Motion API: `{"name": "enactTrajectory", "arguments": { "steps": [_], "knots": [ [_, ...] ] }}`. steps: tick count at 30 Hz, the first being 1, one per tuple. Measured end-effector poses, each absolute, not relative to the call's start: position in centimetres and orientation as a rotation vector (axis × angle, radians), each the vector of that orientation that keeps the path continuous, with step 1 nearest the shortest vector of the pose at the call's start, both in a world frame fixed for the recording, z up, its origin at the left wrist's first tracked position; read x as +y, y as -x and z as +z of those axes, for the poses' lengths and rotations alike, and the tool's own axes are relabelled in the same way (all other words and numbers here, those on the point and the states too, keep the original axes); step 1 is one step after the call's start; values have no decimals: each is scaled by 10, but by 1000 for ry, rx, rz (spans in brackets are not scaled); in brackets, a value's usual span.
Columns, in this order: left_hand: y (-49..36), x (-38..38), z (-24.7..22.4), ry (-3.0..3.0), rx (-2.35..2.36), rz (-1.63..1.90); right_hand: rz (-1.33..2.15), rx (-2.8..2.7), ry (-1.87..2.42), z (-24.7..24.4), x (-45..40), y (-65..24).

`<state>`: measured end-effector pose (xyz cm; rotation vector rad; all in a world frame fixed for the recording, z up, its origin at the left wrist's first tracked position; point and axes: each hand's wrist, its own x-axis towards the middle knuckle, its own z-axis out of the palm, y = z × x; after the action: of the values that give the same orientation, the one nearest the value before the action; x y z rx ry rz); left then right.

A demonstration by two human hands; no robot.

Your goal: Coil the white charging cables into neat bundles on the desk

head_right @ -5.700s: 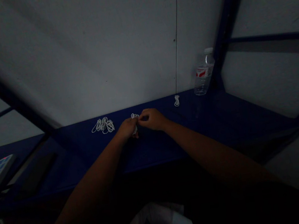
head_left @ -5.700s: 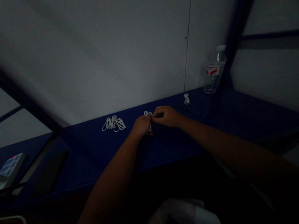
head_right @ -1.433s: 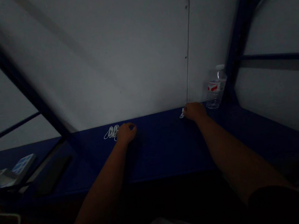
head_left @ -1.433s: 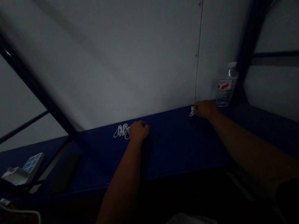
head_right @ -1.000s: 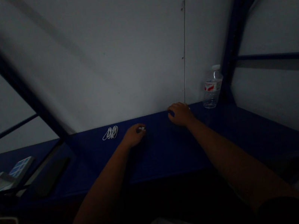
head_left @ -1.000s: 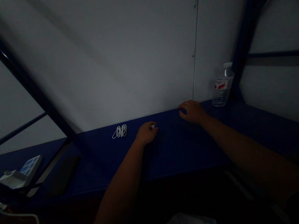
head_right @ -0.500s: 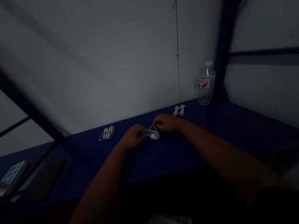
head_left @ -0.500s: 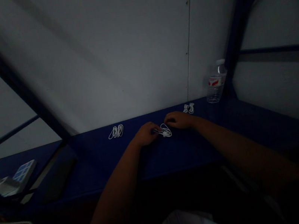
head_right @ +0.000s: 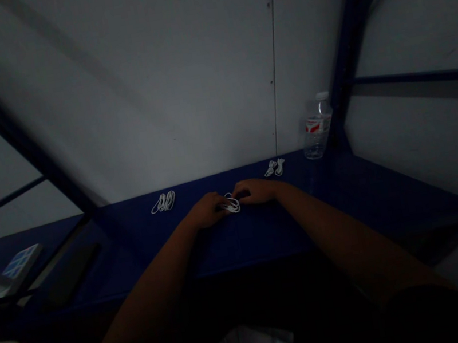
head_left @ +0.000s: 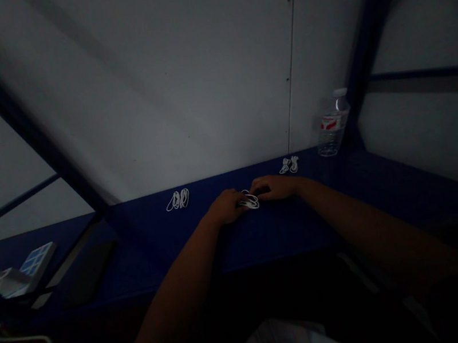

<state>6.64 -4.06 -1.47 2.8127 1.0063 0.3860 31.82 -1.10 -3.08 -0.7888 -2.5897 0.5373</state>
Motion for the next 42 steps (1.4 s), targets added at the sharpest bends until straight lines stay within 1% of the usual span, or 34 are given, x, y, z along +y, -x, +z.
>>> {"name": "enactTrajectory", "arguments": {
  "steps": [6,12,16,21,26,29,35,38,42],
  "knots": [
    [-67,-38,-15,-2802,1268,468,324,-2388,983,-25,-16,-320],
    [-64,-33,-12,-2460,1437,477,315,-2448,890,-17,-31,-306],
    [-63,-30,-9,-2233,1545,490,215,-2506,871,-25,-33,-289],
    [-63,-28,-11,-2011,1549,655,157,-2461,933,-40,-28,-274],
    [-64,-27,-16,-1750,1418,797,175,-2431,912,-39,-30,-267],
    [-66,-26,-14,-1619,1285,886,278,-2303,939,-34,-31,-269],
    [-64,-28,-7,-1457,1039,1053,747,-1860,944,-28,-23,-283],
    [-62,-29,-9,-1511,970,1061,965,-1689,847,-24,-21,-286],
    [-62,-28,-12,-1539,917,1020,1140,-1551,732,-16,-26,-285]
  ]
}}
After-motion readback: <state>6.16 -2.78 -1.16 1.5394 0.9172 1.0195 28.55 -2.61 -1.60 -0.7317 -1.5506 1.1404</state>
